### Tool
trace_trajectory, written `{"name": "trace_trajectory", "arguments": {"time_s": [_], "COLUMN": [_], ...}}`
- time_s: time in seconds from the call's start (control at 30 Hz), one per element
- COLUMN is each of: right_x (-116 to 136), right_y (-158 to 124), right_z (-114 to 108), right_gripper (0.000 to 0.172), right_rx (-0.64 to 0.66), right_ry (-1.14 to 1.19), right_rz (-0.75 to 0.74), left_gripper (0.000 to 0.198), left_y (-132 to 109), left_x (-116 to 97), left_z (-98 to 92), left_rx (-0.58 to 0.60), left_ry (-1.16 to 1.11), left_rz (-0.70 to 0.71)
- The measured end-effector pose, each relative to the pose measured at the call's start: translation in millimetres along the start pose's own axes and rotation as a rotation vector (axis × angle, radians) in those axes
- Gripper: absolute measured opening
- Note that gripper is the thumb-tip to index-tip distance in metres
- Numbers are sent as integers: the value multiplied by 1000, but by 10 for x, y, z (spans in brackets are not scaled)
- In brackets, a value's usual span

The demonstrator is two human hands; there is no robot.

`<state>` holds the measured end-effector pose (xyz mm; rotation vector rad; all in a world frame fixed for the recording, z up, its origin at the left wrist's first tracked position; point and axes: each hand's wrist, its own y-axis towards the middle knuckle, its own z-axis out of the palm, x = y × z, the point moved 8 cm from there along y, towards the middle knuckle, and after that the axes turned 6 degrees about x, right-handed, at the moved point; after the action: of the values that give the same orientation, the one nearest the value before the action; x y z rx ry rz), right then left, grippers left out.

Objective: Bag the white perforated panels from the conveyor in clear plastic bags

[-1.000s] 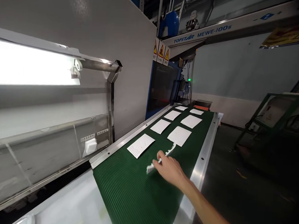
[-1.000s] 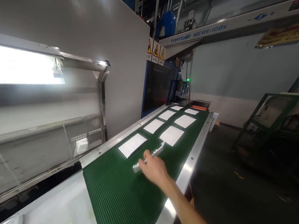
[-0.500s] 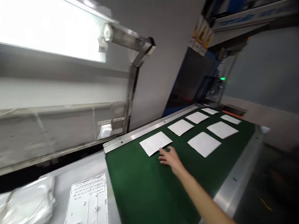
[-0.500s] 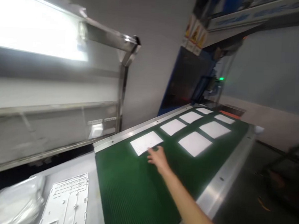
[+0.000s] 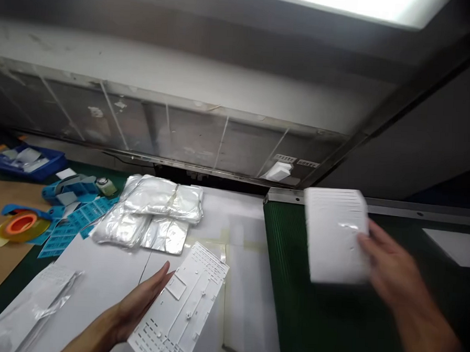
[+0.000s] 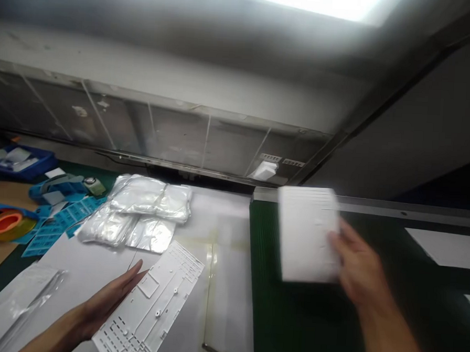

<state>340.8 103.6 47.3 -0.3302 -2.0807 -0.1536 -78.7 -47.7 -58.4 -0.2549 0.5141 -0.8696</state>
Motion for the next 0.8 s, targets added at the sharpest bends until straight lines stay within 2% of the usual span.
{"name": "trace_trajectory", "arguments": {"time_s": [0.03,0.07,0.13,0.2,0.23,0.27,0.3,0.33,0.4,0.43,0.47,0.53,0.57,0.6,0.63,0.7,0.73,0.8], "right_x": [231,482,966,1387,1530,1646,1738,1812,1887,1858,1752,1288,990,735,558,379,329,252], "right_y": [-234,-553,-1352,-2089,-2357,-2532,-2645,-2710,-2752,-2734,-2696,-2677,-2745,-2872,-3020,-3277,-3351,-3392], "right_z": [402,881,1805,2534,2821,3048,3215,3316,3340,3285,3210,3142,3218,3398,3616,4006,4133,4259], "right_gripper": [47,45,32,24,24,22,21,20,22,24,28,42,51,57,61,59,55,46], "right_rx": [234,525,1050,1386,1463,1451,1386,1278,994,837,681,460,433,497,592,766,801,784], "right_ry": [59,66,-50,-142,-222,-307,-387,-444,-450,-394,-306,-72,61,193,314,445,445,334], "right_rz": [-61,-116,-262,-473,-569,-658,-735,-794,-828,-773,-654,-272,-68,87,174,198,171,87], "left_gripper": [62,62,61,60,58,55,54,52,47,49,54,67,71,72,72,67,63,53], "left_y": [-59,-112,-215,-340,-416,-504,-603,-711,-942,-1058,-1167,-1338,-1395,-1433,-1458,-1469,-1460,-1423], "left_x": [14,40,114,187,206,215,214,198,138,105,74,23,7,-17,-46,-99,-119,-142], "left_z": [-54,-104,-182,-247,-292,-352,-432,-526,-717,-797,-866,-988,-1046,-1106,-1167,-1294,-1372,-1567], "left_rx": [20,40,94,168,200,222,228,222,198,192,184,142,115,83,53,-1,-38,-149], "left_ry": [25,58,136,200,216,217,202,180,140,133,136,165,185,217,271,449,562,787], "left_rz": [-38,-85,-188,-266,-277,-276,-266,-237,-143,-85,-25,93,143,202,266,376,411,428]}}
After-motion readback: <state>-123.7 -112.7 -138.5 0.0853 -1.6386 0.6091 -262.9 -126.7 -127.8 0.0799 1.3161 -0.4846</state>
